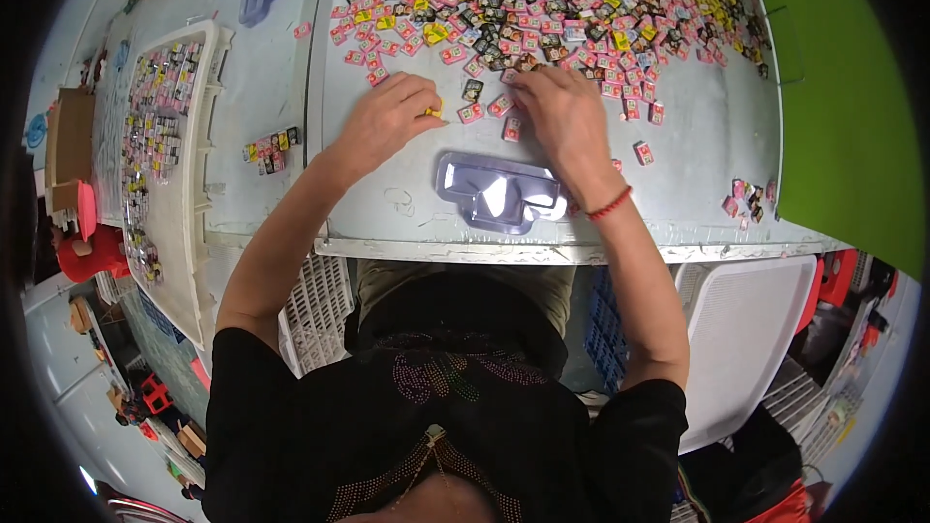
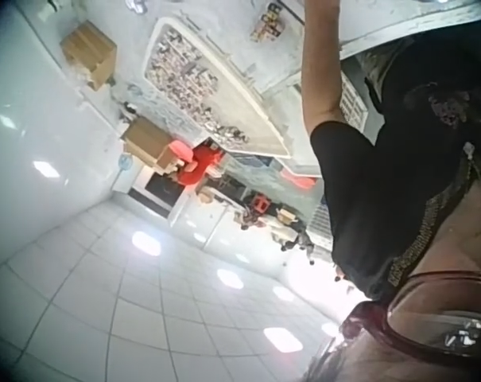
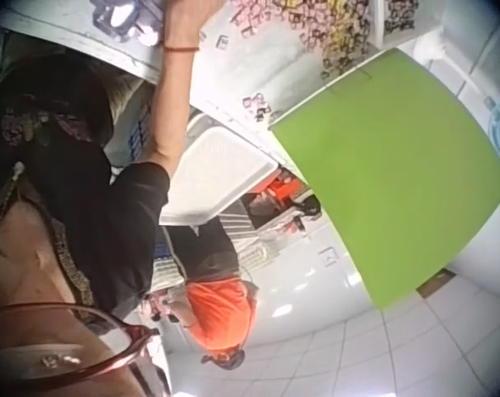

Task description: Sort small colorful plastic pieces into individual slots within a clear plastic container.

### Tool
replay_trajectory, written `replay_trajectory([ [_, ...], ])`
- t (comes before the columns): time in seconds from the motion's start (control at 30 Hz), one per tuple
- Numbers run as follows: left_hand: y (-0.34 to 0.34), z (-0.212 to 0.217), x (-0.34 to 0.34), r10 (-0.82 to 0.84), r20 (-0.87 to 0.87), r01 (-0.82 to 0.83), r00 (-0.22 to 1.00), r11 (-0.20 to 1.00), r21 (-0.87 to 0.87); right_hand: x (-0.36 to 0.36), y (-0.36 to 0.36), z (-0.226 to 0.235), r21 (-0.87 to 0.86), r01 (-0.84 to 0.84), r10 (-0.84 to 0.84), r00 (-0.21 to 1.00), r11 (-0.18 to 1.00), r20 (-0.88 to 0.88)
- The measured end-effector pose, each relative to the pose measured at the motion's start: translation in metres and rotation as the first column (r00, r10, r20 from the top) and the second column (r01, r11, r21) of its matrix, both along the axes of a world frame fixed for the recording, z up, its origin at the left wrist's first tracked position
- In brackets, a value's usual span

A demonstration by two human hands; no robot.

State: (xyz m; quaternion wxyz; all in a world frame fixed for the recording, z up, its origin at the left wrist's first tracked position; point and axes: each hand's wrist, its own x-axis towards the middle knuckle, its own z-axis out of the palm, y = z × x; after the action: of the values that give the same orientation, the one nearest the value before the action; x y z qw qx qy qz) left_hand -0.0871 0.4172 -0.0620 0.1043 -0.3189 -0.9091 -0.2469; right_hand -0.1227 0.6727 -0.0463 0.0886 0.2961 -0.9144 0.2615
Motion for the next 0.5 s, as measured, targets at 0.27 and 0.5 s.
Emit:
replay_trajectory([
  [0.27,0.01,-0.004,-0.02,-0.025,-0.006,0.025,1.0,0.991,0.131,0.026,-0.01,0.0,0.026,0.064,-0.064,0.998,0.998,-0.013],
  [0.5,0.017,-0.01,-0.041,-0.129,-0.021,0.13,0.991,0.982,0.136,0.02,-0.015,-0.002,0.079,0.041,-0.039,0.999,0.996,-0.02],
])
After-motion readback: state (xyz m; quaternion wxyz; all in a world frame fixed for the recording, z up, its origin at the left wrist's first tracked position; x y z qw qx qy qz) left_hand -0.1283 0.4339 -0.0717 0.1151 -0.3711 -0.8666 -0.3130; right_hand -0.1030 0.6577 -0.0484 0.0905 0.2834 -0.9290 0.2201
